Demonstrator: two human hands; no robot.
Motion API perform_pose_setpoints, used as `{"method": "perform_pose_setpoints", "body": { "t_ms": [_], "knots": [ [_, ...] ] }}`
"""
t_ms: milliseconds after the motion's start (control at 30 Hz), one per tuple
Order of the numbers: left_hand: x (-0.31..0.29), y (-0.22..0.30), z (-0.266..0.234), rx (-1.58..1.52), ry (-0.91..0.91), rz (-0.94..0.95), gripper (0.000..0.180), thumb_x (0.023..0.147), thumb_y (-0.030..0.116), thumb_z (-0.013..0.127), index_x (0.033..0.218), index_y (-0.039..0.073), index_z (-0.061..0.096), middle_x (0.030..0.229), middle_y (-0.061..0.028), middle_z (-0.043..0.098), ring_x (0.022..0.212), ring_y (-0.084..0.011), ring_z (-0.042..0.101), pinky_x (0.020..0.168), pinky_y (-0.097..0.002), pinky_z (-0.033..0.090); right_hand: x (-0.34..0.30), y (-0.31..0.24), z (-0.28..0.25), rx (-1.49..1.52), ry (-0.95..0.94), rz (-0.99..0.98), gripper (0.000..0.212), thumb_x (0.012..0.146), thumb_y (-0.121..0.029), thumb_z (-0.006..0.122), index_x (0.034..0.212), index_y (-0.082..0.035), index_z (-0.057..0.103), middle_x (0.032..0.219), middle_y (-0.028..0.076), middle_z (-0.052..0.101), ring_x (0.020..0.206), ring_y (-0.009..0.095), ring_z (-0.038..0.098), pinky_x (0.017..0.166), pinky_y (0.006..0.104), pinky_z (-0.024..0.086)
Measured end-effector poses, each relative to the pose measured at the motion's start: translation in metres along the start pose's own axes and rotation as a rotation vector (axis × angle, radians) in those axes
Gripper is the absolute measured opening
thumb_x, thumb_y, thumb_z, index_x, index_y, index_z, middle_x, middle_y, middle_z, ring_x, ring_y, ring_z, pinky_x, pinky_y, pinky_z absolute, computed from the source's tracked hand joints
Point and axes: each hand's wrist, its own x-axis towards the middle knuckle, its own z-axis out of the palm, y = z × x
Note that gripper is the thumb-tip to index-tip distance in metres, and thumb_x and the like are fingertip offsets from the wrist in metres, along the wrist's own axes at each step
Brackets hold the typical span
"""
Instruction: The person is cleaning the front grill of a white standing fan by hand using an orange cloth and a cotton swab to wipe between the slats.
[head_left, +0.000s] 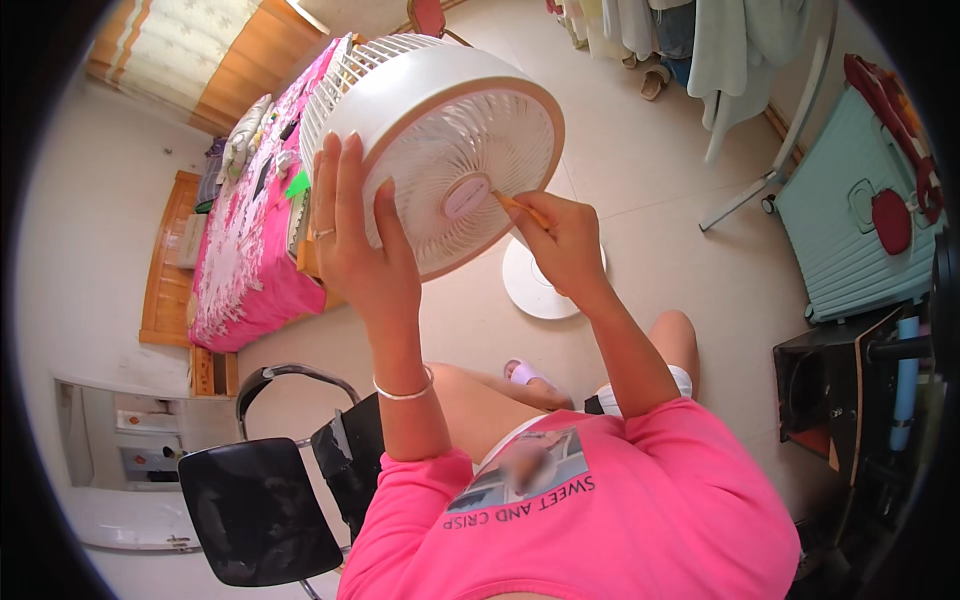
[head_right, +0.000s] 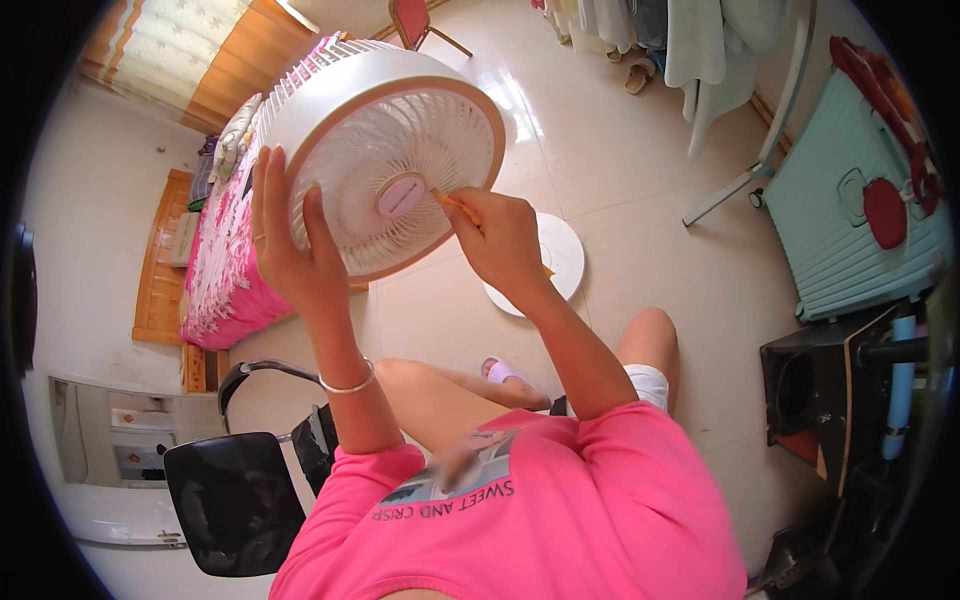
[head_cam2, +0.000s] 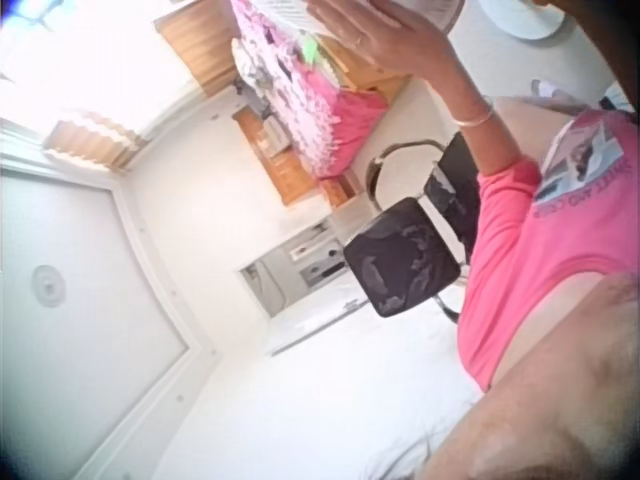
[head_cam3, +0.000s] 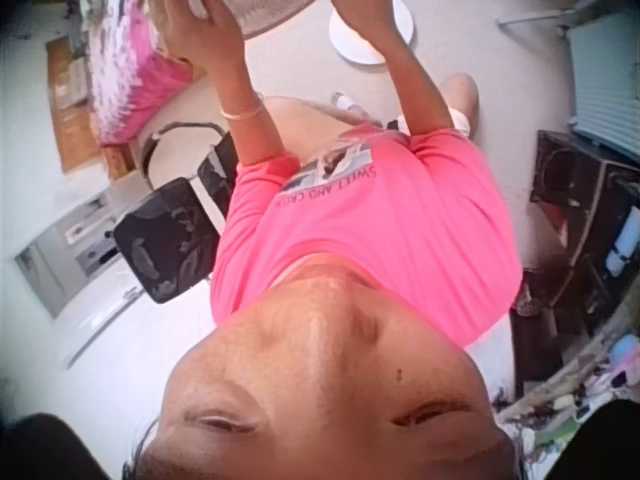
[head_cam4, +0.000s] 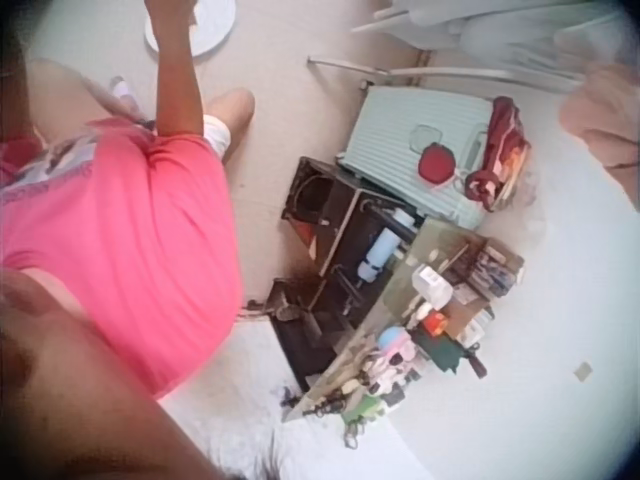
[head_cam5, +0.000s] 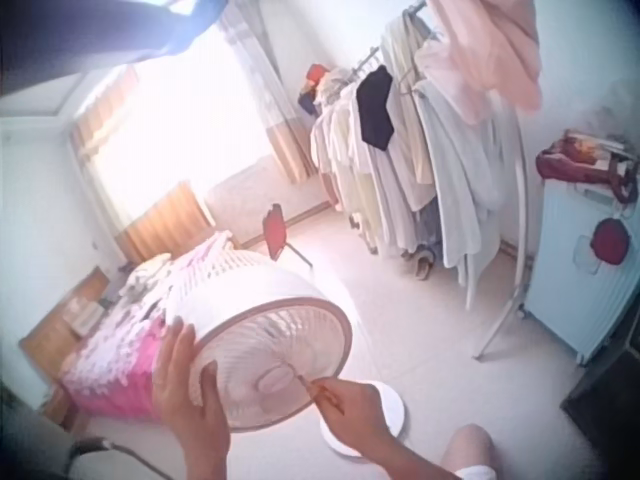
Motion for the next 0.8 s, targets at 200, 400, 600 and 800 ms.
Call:
{"method": "perform_pose_setpoints", "body": {
  "t_ms": [200, 400, 600, 800],
  "knots": [
    [0.005, -0.017, 0.002, -0.033, 0.0, -0.077, 0.041, 0.092, 0.001, 0.062, 0.133, 0.006, 0.061, 0.139, -0.0177, 0.058, 0.13, -0.035, 0.054, 0.104, -0.0426, 0.046, -0.007, -0.001, -0.011, -0.123, 0.116, -0.011, 0.01, 0.087, -0.008, 0.067, 0.094, -0.003, 0.07, 0.071, 0.018, 0.064, 0.062, 0.032, 0.064, 0.055, 0.0383, 0.047],
    [0.003, -0.015, 0.007, -0.023, 0.015, -0.063, 0.039, 0.094, 0.004, 0.061, 0.133, 0.006, 0.061, 0.138, -0.0175, 0.058, 0.129, -0.0353, 0.055, 0.103, -0.0428, 0.046, 0.003, 0.025, 0.011, -0.122, 0.094, -0.076, 0.013, 0.09, -0.009, 0.065, 0.097, -0.001, 0.071, 0.073, 0.017, 0.067, 0.062, 0.031, 0.065, 0.057, 0.0372, 0.048],
    [0.003, -0.018, 0.005, -0.043, 0.025, -0.063, 0.04, 0.094, 0.004, 0.061, 0.133, 0.006, 0.061, 0.137, -0.0168, 0.06, 0.128, -0.0348, 0.056, 0.104, -0.0429, 0.046, 0.004, 0.026, 0.019, -0.057, 0.176, -0.12, 0.015, 0.091, -0.01, 0.065, 0.1, 0.001, 0.071, 0.075, 0.016, 0.069, 0.062, 0.029, 0.066, 0.057, 0.0356, 0.049],
    [0.002, -0.017, 0.006, -0.038, 0.032, -0.062, 0.04, 0.093, 0.004, 0.062, 0.132, 0.006, 0.062, 0.137, -0.0158, 0.06, 0.128, -0.034, 0.056, 0.104, -0.0432, 0.046, 0.005, 0.031, 0.026, -0.054, 0.19, -0.127, 0.014, 0.09, -0.01, 0.066, 0.099, 0.0, 0.07, 0.075, 0.016, 0.068, 0.061, 0.03, 0.065, 0.056, 0.0357, 0.049]
  ]
}}
